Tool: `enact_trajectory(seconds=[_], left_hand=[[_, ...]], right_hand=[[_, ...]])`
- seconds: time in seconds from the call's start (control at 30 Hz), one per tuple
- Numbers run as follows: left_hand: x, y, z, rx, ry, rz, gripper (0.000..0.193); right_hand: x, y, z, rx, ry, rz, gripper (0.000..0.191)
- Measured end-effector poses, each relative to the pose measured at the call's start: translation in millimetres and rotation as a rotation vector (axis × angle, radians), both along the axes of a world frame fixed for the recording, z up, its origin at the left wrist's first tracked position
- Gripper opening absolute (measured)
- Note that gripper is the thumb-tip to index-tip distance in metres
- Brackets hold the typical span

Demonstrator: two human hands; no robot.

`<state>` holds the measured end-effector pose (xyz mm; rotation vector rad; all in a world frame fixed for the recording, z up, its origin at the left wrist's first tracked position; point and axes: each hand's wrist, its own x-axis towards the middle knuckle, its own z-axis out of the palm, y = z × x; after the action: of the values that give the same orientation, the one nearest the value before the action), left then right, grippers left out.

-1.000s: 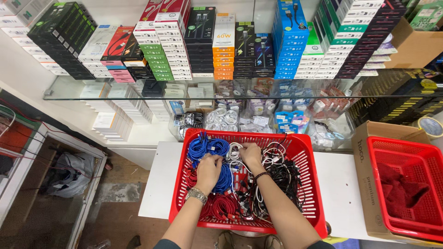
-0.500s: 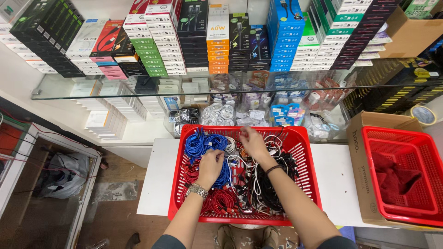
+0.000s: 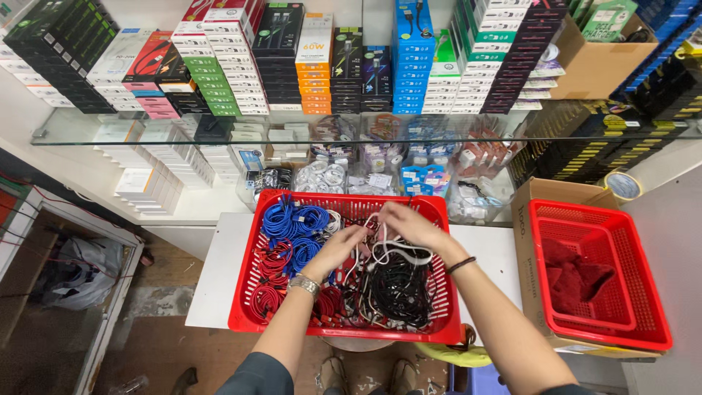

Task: The person stands at a counter and coils loose cables one at a time, wrapping each cable by hand into a loop and placing the coiled cable into a red basket alongside other coiled blue and red cables.

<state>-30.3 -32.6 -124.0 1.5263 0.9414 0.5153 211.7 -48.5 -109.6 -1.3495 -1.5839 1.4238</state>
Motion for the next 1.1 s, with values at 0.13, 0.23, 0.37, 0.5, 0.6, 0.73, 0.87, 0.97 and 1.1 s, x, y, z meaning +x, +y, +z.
enact_trajectory(seconds=[0.13,0.23,0.37,0.5,0.6,0.73,0.87,0.97,1.1], left_hand=[[7.3,9.6,25.0,-0.403,-0.495,-0.027,0.031],[-1.7,20.9,42.5,-0.408,-0.739,0.188,0.030],[-10.9,38.6,61.9,-0.402,-0.888,0.401,0.030],[-7.6,36.4,76.2,-0.278,-0.844,0.430,0.033],[3.3,21.1,81.9,-0.276,-0.937,0.355,0.034],[33.4,-7.0,65.2,-0.256,-0.350,-0.214,0.028],[57.3,-5.4,27.2,-0.076,0.489,-0.397,0.022],[35.5,17.7,11.1,0.120,0.300,0.260,0.025],[-5.7,50.2,31.9,0.271,-0.011,0.725,0.021]], right_hand=[[53.8,1.1,80.6,-0.095,0.499,-0.070,0.028],[68.7,-28.7,116.5,-0.184,0.293,0.004,0.034],[87.8,-57.1,122.6,-0.258,-0.059,0.238,0.044],[123.3,-58.6,98.9,-0.198,-0.027,0.177,0.039],[136.4,-49.8,75.5,-0.081,0.085,-0.089,0.037],[121.9,-30.1,59.7,0.075,0.681,-0.540,0.034],[137.4,-27.5,89.3,0.016,0.961,-0.503,0.031],[195.7,-52.2,127.1,-0.012,0.723,-0.344,0.036],[269.3,-79.6,137.9,-0.219,0.149,-0.317,0.035]])
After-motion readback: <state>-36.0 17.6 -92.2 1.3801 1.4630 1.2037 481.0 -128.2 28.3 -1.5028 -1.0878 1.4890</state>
